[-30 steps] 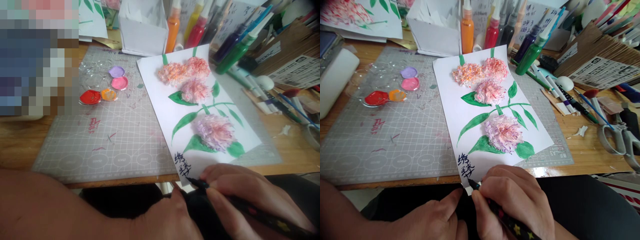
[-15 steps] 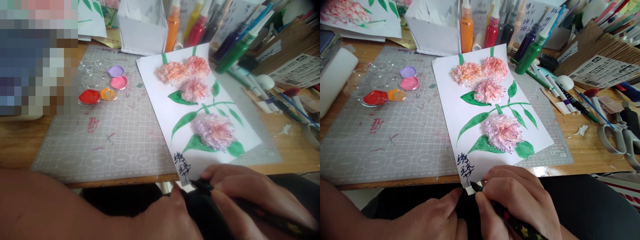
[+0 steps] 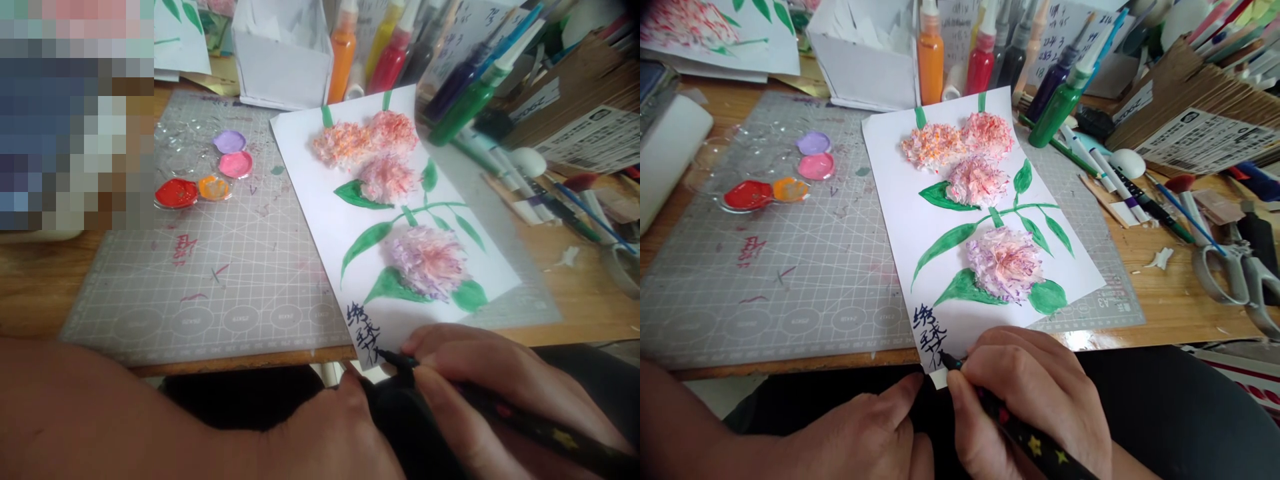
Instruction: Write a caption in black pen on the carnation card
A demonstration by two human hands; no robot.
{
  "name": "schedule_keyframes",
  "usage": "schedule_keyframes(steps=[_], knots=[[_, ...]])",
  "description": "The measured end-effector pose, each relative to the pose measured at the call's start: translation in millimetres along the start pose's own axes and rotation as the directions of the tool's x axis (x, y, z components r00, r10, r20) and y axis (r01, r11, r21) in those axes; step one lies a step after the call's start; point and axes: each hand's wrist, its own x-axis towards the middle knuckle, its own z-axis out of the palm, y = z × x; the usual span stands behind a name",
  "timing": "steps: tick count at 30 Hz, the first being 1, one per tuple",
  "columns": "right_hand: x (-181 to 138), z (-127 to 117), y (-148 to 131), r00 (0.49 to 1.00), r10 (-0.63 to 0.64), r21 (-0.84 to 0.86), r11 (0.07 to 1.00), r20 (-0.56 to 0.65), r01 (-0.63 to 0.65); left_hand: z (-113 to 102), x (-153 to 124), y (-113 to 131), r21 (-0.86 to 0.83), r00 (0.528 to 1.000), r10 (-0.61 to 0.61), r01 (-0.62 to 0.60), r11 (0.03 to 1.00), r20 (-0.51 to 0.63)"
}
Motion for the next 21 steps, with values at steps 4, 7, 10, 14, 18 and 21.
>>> schedule_keyframes(steps=[4,7,10,14,18,21], knots=[[-3.7,-1.0,2.2,0.999,0.03,0.008,1.0,-0.012,-0.03,1.3,-0.3,0.9,0.015,1.0,0.012,-0.013,1.0,0.028],[-5.4,-2.4,5.1,0.999,0.032,0.009,0.999,-0.032,-0.031,3.7,-0.6,3.2,0.031,0.999,-0.03,0.029,0.999,0.043],[-3.6,-4.1,7.0,0.999,0.022,0.007,1.0,-0.044,-0.022,4.1,-0.4,4.1,0.03,0.998,-0.052,0.051,0.998,0.041],[-1.0,-2.2,7.0,0.998,-0.013,0.01,1.0,-0.059,0.014,0.3,2.3,1.6,0.01,0.999,-0.009,0.009,1.0,0.038],[-1.8,3.9,7.4,0.992,-0.071,0.032,0.997,-0.108,0.075,-2.7,4.2,-0.2,0.019,0.999,0.017,-0.018,1.0,0.038],[-1.7,5.1,8.7,0.992,-0.106,0.029,0.994,-0.068,0.108,-3.1,4.6,0.0,0.025,0.999,0.042,-0.043,0.999,0.03]])
